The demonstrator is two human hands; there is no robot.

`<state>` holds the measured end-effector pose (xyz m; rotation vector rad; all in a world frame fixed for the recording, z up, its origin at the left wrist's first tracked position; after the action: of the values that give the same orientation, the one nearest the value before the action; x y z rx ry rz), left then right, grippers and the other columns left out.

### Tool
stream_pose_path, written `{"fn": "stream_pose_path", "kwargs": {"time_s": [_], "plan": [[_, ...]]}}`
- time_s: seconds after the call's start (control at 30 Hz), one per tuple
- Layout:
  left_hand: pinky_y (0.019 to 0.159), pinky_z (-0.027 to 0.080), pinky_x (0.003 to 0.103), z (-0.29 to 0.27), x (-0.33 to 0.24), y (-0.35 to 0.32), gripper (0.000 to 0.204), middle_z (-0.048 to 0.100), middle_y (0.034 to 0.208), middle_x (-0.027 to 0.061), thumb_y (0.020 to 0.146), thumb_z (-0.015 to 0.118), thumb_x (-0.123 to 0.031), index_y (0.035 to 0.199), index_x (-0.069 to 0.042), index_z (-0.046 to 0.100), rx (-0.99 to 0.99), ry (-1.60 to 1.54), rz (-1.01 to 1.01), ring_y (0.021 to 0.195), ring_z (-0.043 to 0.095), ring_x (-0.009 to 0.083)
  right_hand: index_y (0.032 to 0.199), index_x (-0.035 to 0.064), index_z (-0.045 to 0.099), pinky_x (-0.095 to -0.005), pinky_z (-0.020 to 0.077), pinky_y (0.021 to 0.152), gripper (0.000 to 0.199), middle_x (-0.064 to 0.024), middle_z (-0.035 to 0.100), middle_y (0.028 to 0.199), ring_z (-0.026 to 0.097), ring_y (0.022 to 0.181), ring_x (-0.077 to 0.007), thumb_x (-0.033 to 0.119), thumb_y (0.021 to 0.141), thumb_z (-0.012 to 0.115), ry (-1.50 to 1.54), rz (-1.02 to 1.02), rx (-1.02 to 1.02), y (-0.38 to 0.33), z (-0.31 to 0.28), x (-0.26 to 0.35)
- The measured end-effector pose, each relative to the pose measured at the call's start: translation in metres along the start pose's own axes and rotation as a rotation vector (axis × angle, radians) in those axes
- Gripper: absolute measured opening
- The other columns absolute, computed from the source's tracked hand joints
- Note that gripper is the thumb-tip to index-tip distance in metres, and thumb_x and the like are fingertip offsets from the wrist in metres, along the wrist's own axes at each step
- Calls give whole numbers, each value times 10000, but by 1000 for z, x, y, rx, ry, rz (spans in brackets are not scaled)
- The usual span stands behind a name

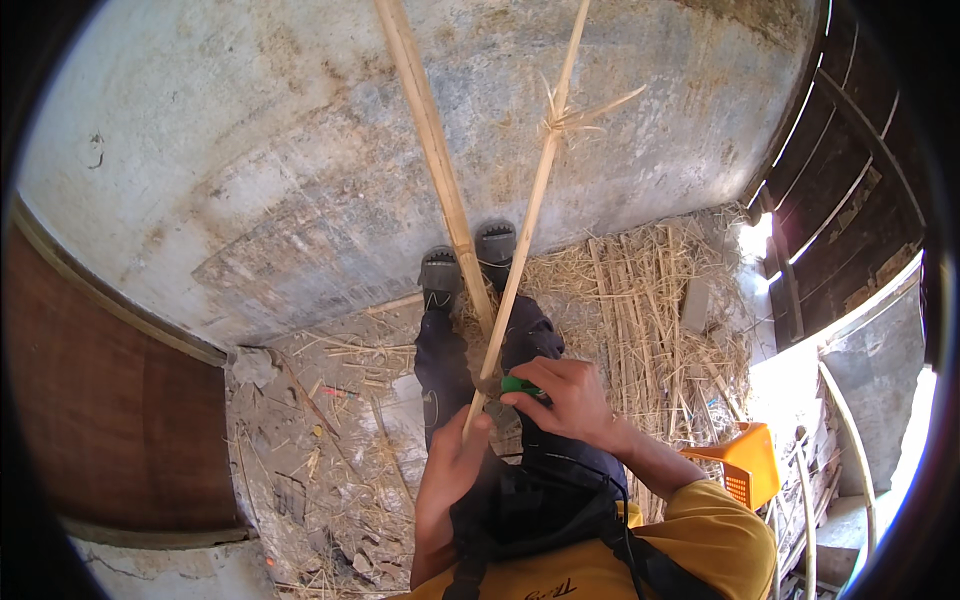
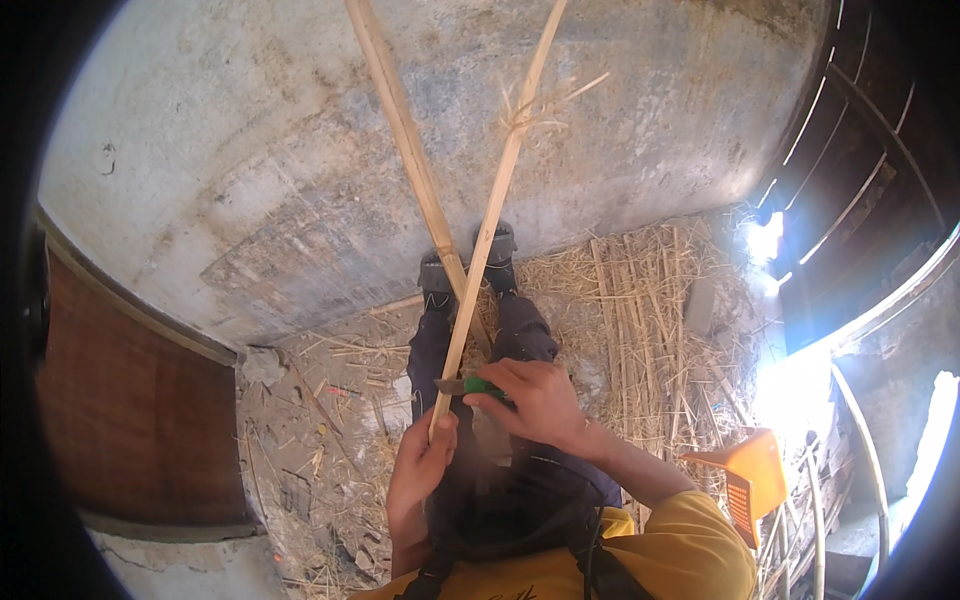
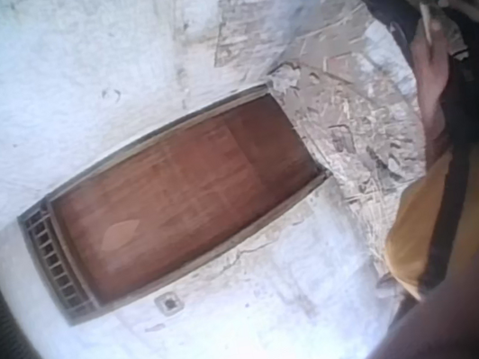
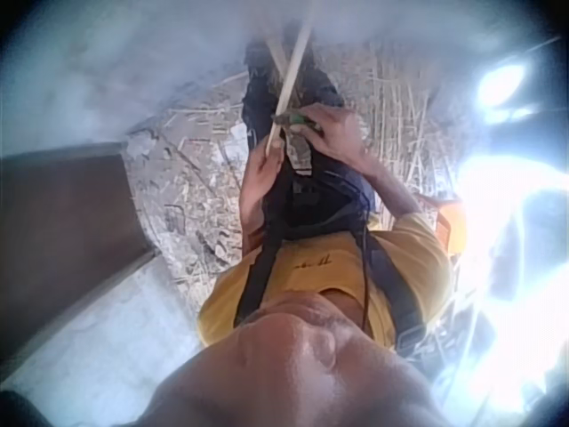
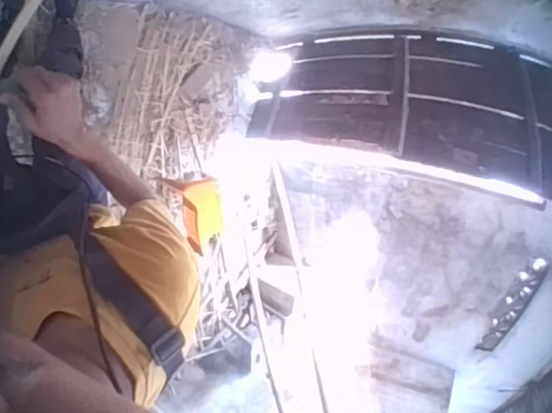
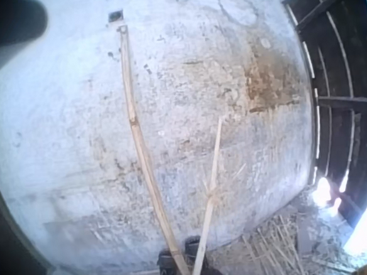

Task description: The person uses a small green knife to shave thin strips from a length of bamboo by hand while sitting on a floor covered in wood shavings.

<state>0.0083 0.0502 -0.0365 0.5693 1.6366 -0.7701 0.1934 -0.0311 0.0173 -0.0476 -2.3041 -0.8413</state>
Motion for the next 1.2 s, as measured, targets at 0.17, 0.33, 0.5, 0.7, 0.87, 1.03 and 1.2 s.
{"fn": "stream_pose_path", "kwargs": {"time_s": [0.17,0.33,0.5,0.7,0.87,1.03,1.2], "plan": [[675,433,277,3,11,-1,183,578,900,-49,1186,597,-180,1192,-13,672,121,-199,-28,805,504,51,1075,92,797,-404,532,588,312,-39,731,833,718,667,-285,344,931,910,-33,-32,-20,0,-3,6],[691,436,249,5,-7,9,240,576,893,-52,1089,660,-249,1170,-24,661,118,-137,72,803,520,51,1064,104,801,-410,534,585,300,-36,720,817,720,668,-279,330,909,923,-29,-76,7,-6,5,8],[820,535,281,5,2,12,222,701,1023,-9,1010,720,-36,1229,-2,720,39,-136,-59,938,612,79,1058,113,801,-411,535,582,290,-34,712,809,721,668,-279,317,894,926,-24,-84,6,-9,13,11],[816,545,287,7,5,15,222,721,1010,-11,1033,807,-130,1207,-10,738,24,-152,-20,925,625,80,1054,133,804,-403,536,581,283,-21,702,802,719,662,-265,323,883,924,-100,-76,-8,-8,13,11],[820,548,292,6,2,16,270,719,983,-13,1040,839,-197,1201,-6,738,8,-101,33,916,622,73,1096,156,800,-363,573,594,325,7,706,818,730,664,-223,353,864,915,-195,-95,-17,-7,10,14],[815,543,289,8,-4,16,334,723,977,-8,1054,833,-268,1244,-7,747,-29,-57,58,908,615,75,1079,183,800,-350,554,586,308,25,669,788,701,633,-203,367,861,918,-236,-101,-36,-6,10,11],[809,536,298,6,3,15,442,718,974,3,1049,844,-382,1268,-9,751,-14,-87,13,909,608,89,1064,198,794,-345,546,586,300,31,651,778,691,627,-195,378,859,919,-257,-106,-51,-6,10,10]]}}
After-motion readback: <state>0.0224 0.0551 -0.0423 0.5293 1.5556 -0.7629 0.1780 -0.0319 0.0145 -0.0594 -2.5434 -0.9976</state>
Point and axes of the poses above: each hand's wrist, its own y-axis towards the middle knuckle, its own z-axis out of the palm, x = y × z, the point moved 7 cm from there along y, towards the middle knuckle
